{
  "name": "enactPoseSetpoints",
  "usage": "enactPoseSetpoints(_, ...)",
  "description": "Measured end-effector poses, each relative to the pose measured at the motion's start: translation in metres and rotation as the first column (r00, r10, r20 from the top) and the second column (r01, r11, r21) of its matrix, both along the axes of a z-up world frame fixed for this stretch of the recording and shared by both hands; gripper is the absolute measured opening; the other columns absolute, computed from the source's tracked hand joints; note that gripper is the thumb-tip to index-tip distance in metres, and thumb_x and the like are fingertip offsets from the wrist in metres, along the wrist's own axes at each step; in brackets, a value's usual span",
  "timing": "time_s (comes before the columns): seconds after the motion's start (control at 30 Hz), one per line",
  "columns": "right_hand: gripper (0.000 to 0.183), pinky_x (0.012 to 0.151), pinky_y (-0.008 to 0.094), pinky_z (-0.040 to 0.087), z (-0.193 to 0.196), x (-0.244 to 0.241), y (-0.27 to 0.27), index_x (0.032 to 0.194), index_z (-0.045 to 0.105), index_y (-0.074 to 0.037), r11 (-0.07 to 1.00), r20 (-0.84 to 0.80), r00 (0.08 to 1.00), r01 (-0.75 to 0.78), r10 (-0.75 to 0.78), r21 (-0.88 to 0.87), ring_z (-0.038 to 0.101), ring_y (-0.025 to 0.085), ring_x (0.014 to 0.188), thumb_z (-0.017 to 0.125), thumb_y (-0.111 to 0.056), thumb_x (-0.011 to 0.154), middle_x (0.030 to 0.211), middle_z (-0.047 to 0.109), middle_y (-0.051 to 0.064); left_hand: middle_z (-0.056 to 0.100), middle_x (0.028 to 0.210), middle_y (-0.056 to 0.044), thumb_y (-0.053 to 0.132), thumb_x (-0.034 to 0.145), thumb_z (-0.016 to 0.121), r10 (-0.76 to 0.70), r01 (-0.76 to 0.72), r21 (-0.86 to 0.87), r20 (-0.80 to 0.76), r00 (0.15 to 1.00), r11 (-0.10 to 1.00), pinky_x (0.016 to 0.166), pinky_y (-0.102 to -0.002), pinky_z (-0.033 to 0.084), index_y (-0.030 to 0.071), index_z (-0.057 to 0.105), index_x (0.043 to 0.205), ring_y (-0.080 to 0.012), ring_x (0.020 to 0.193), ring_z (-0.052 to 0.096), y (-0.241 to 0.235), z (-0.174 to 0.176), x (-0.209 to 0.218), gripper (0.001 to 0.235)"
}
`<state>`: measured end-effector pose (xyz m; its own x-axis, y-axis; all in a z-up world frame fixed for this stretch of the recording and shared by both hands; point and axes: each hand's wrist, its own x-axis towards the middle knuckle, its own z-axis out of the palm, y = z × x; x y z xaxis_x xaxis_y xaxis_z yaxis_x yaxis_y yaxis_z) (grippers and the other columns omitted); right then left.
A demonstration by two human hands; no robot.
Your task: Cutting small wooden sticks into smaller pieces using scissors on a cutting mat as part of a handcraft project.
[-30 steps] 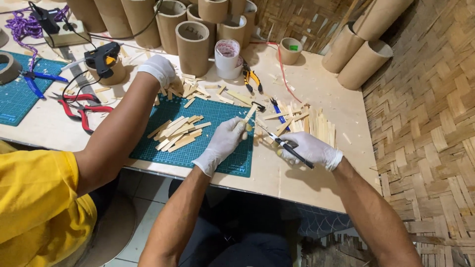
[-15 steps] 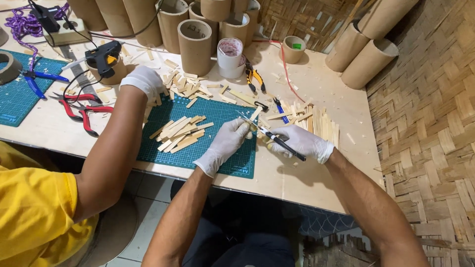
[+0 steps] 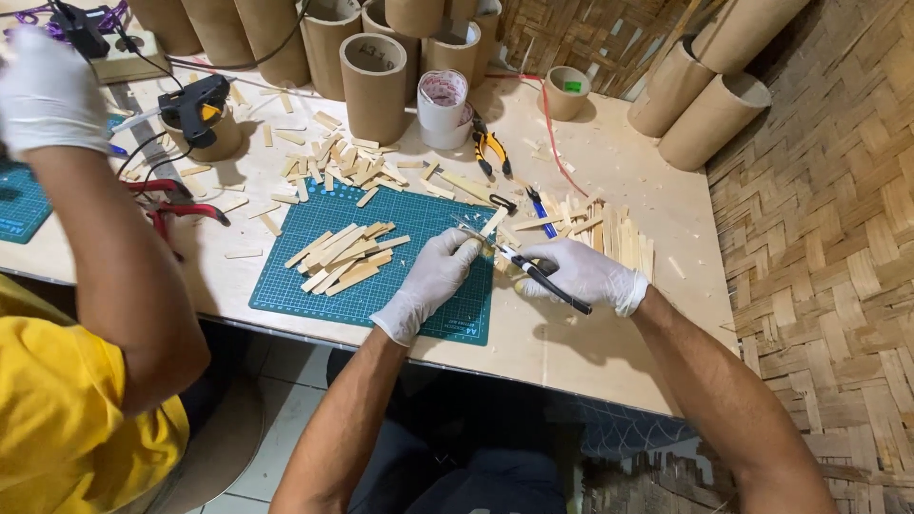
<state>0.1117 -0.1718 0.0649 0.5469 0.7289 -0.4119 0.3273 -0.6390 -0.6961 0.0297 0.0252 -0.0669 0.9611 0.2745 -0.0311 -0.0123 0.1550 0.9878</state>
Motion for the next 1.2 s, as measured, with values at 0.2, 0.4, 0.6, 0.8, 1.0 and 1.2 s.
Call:
enactPoseSetpoints(0.2, 0.052, 0.061, 0.029, 0.053, -0.001, -0.004, -0.001, 0.124, 0.074, -0.024, 0.996, 0.064, 0.998, 0.005, 0.001, -0.089, 0.07, 0.016, 0.057, 0.083, -0.045, 0.077, 0.06, 0.068, 0.006, 0.061, 0.066, 0.003, 0.012, 0.097, 0.062, -0.066, 0.062, -0.083, -0.05, 0.997, 0.995, 0.042, -0.013, 0.035, 0.01, 0.076, 0.101, 0.0014, 0.049, 0.044, -0.004, 0.023, -0.012, 0.015)
enactPoseSetpoints(0.4, 0.05, 0.068, 0.03, 0.052, 0.001, -0.006, -0.001, 0.12, 0.076, -0.027, 0.993, 0.114, 0.993, -0.017, 0.03, -0.115, 0.068, 0.017, 0.06, 0.084, -0.049, 0.075, 0.06, 0.069, 0.003, 0.056, 0.059, 0.004, 0.01, 0.097, 0.059, -0.098, 0.095, -0.096, -0.031, 0.995, 0.991, 0.042, -0.013, 0.029, 0.009, 0.075, 0.097, 0.0019, 0.048, 0.043, -0.009, 0.055, -0.02, 0.016)
enactPoseSetpoints(0.6, 0.046, 0.069, 0.031, 0.051, 0.003, -0.014, 0.002, 0.114, 0.078, -0.027, 0.996, 0.133, 0.991, 0.002, 0.01, -0.086, 0.064, 0.017, 0.06, 0.084, -0.047, 0.074, 0.058, 0.065, 0.001, 0.058, 0.054, -0.004, 0.01, 0.097, 0.06, -0.132, 0.119, -0.196, -0.056, 0.99, 0.973, 0.034, -0.014, 0.03, 0.003, 0.072, 0.099, 0.0, 0.038, 0.041, -0.01, 0.023, -0.011, 0.015)
enactPoseSetpoints(0.8, 0.046, 0.068, 0.031, 0.05, -0.005, -0.017, 0.004, 0.111, 0.078, -0.024, 0.999, 0.175, 0.984, 0.029, -0.024, -0.027, 0.062, 0.017, 0.06, 0.087, -0.047, 0.072, 0.059, 0.063, 0.003, 0.058, 0.055, -0.007, 0.01, 0.096, 0.06, -0.151, 0.132, -0.241, -0.062, 0.987, 0.961, 0.032, -0.015, 0.03, 0.0, 0.07, 0.098, -0.0011, 0.036, 0.041, -0.004, 0.016, -0.009, 0.014)
enactPoseSetpoints(1.0, 0.036, 0.072, 0.031, 0.051, -0.011, -0.01, 0.003, 0.101, 0.08, -0.025, 0.999, 0.164, 0.986, 0.027, -0.02, -0.043, 0.063, 0.017, 0.062, 0.086, -0.043, 0.071, 0.057, 0.065, 0.001, 0.056, 0.055, -0.006, 0.013, 0.1, 0.059, -0.169, 0.14, -0.263, -0.089, 0.982, 0.954, 0.032, -0.016, 0.029, 0.001, 0.07, 0.099, -0.0023, 0.036, 0.036, -0.007, 0.017, -0.007, 0.017)
enactPoseSetpoints(1.2, 0.027, 0.069, 0.028, 0.051, -0.034, 0.002, -0.001, 0.089, 0.079, -0.027, 0.999, 0.179, 0.984, 0.02, -0.012, -0.044, 0.066, 0.015, 0.06, 0.086, -0.045, 0.07, 0.054, 0.067, 0.0, 0.054, 0.054, -0.004, 0.015, 0.102, 0.057, -0.179, 0.135, -0.289, -0.13, 0.975, 0.948, 0.032, -0.015, 0.026, 0.002, 0.068, 0.095, -0.0008, 0.037, 0.033, -0.005, 0.049, -0.018, 0.018)
